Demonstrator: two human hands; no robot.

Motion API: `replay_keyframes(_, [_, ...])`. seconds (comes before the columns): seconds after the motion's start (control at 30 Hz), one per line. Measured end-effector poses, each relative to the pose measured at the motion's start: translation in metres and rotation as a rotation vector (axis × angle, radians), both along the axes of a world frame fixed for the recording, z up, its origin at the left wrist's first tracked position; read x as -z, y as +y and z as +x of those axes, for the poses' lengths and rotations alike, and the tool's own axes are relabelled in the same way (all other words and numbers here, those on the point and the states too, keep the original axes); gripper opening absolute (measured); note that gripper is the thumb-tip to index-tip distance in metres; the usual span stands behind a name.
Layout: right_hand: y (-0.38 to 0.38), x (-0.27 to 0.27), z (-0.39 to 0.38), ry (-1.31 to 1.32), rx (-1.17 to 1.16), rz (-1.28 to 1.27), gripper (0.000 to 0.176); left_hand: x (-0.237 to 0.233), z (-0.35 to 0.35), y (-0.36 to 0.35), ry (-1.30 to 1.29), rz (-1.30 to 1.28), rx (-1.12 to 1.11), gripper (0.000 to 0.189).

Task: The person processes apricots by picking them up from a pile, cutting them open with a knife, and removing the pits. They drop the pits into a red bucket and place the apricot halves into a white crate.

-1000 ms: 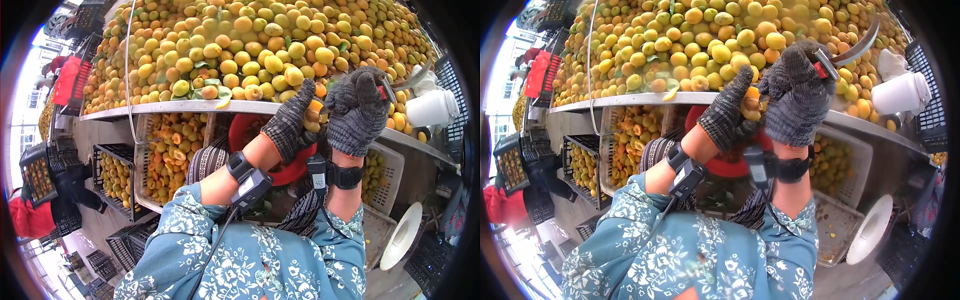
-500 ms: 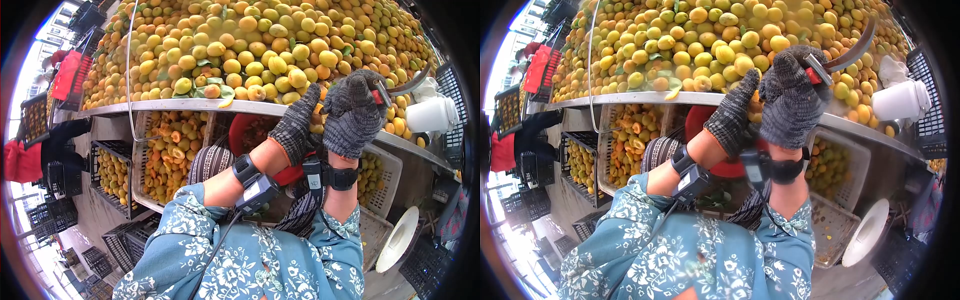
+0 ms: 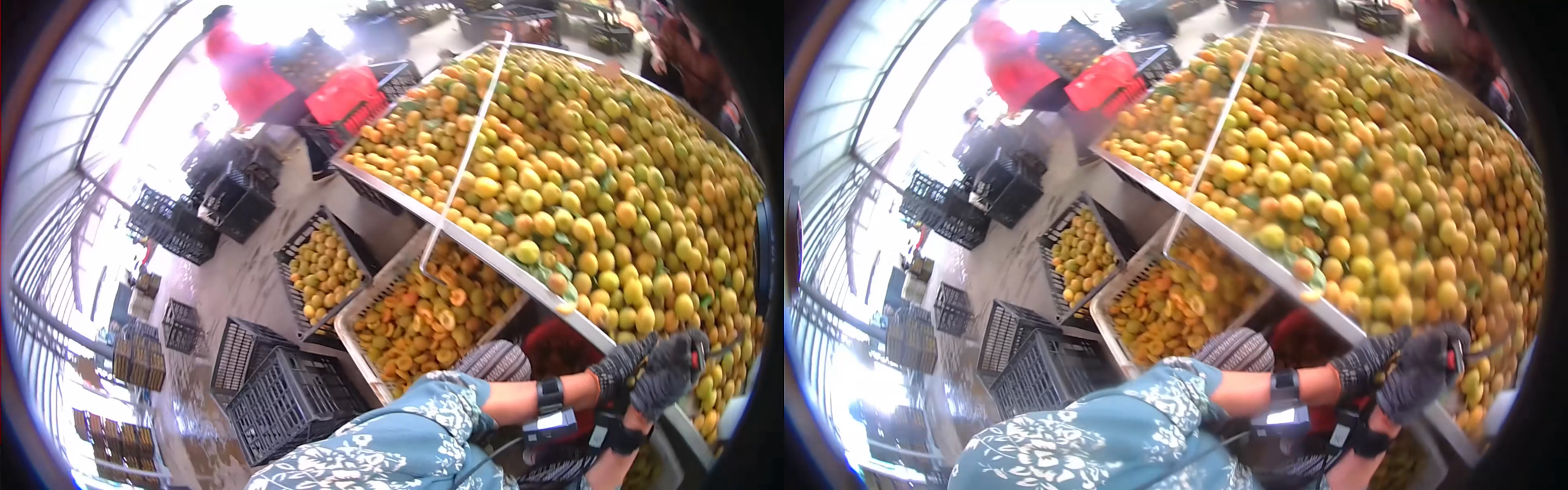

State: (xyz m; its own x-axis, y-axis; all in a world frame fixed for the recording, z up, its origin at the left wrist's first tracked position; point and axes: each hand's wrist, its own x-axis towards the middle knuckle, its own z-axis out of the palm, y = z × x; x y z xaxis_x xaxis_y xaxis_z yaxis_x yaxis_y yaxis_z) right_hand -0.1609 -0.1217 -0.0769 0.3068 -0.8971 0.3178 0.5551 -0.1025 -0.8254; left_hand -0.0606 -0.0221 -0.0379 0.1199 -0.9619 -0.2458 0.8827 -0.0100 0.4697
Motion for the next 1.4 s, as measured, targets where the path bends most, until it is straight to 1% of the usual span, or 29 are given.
replay_keyframes(0.03, [0.011,-0.015,0.009,-0.055,0.064,0.023,0.028,-0.006,0.009,0.004,-0.025,-0.002,-0.019,0.041])
replay_keyframes(0.07, [0.021,-0.032,0.014,-0.098,0.135,0.038,0.027,-0.014,0.015,0.008,0.197,-0.011,0.143,0.041])
replay_keyframes(0.1, [0.008,-0.023,0.005,-0.276,-0.064,0.101,0.027,-0.022,0.017,0.01,0.423,-0.023,0.312,0.043])
replay_keyframes(0.13, [0.002,-0.021,0.002,-0.457,-0.264,0.17,0.028,-0.034,0.022,0.014,0.354,0.145,0.278,0.042])
replay_keyframes(0.17, [0.001,-0.014,0.0,-0.193,-0.078,0.213,0.026,-0.043,0.021,0.013,0.287,0.157,0.212,0.041])
replay_keyframes(0.2, [0.015,-0.029,0.011,-0.19,-0.081,0.209,0.026,-0.047,0.018,0.012,0.232,0.167,0.148,0.04])
replay_keyframes(0.23, [0.039,-0.053,0.029,0.328,0.289,-0.209,0.023,-0.042,0.017,0.011,0.23,0.165,0.147,0.04])
replay_keyframes(0.27, [0.052,-0.065,0.038,0.847,0.655,-0.63,0.02,-0.032,0.015,0.008,0.034,0.071,0.012,0.039])
replay_keyframes(0.3, [0.024,-0.033,0.033,0.366,0.46,-0.096,0.012,-0.023,0.012,0.006,-0.159,-0.027,-0.124,0.038])
replay_keyframes(0.33, [0.032,-0.045,0.038,0.366,0.46,-0.098,0.012,-0.016,0.011,0.006,-0.159,-0.028,-0.124,0.038])
replay_keyframes(0.4, [0.049,-0.067,0.046,0.604,0.538,-0.233,0.009,-0.004,0.011,0.004,-1.021,-0.226,-0.484,0.033])
replay_keyframes(0.43, [0.04,-0.059,0.042,0.605,0.544,-0.237,0.009,0.001,0.011,0.001,-1.018,-0.233,-0.483,0.033])
replay_keyframes(0.5, [0.014,-0.034,0.03,0.508,0.434,-0.068,0.012,0.011,0.01,-0.006,-0.359,-0.048,-0.142,0.026])
replay_keyframes(0.53, [0.014,-0.036,0.032,0.504,0.443,-0.071,0.012,0.018,0.01,-0.008,-0.361,-0.055,-0.135,0.026])
replay_keyframes(0.6, [0.018,-0.044,0.038,0.78,0.667,-0.505,0.013,0.029,0.007,-0.012,-0.552,-0.059,-0.246,0.023])
replay_keyframes(0.63, [0.027,-0.05,0.043,0.46,0.493,-0.118,0.015,0.004,0.017,0.002,-0.99,-0.021,-0.193,0.023])
replay_keyframes(0.67, [0.032,-0.056,0.045,0.459,0.502,-0.121,0.015,0.008,0.015,0.001,-0.99,-0.029,-0.189,0.023])
replay_keyframes(0.73, [0.041,-0.063,0.05,0.803,0.639,-0.32,0.02,0.007,0.014,0.006,-1.229,-0.12,-0.42,0.026])
replay_keyframes(0.77, [0.045,-0.064,0.053,0.633,0.7,-0.39,0.021,0.0,0.014,0.012,-1.252,-0.081,-0.367,0.035])
replay_keyframes(0.8, [0.047,-0.067,0.054,0.638,0.724,-0.39,0.021,-0.01,0.018,0.015,-1.246,-0.101,-0.351,0.035])
replay_keyframes(0.87, [0.045,-0.083,0.051,-0.096,0.13,0.303,0.019,-0.026,0.015,0.011,0.477,-0.172,0.201,0.043])
replay_keyframes(0.97, [0.051,-0.101,0.049,-0.176,0.053,0.319,0.019,-0.054,0.013,0.014,0.382,0.085,0.109,0.039])
replay_keyframes(1.0, [0.049,-0.098,0.049,-0.199,0.044,0.321,0.019,-0.056,0.015,0.017,0.381,0.079,0.127,0.039])
replay_keyframes(1.07, [0.043,-0.082,0.046,-0.206,0.079,0.352,0.019,-0.055,0.021,0.02,0.145,0.241,0.121,0.034])
replay_keyframes(1.1, [0.042,-0.082,0.044,-0.213,0.099,0.389,0.019,-0.065,0.017,0.02,0.207,0.293,0.07,0.034])
replay_keyframes(1.2, [0.048,-0.088,0.046,-0.236,0.064,0.399,0.02,-0.051,0.026,0.022,0.21,0.214,0.198,0.036])
replay_keyframes(1.27, [0.047,-0.089,0.042,-0.228,0.057,0.407,0.023,-0.05,0.021,0.018,0.234,0.271,0.158,0.04])
replay_keyframes(1.33, [0.052,-0.096,0.046,-0.195,0.122,0.412,0.023,-0.033,0.022,0.014,0.341,0.205,0.223,0.039])
replay_keyframes(1.4, [0.049,-0.093,0.041,-0.225,0.053,0.446,0.023,-0.036,0.023,0.015,0.321,0.177,0.233,0.033])
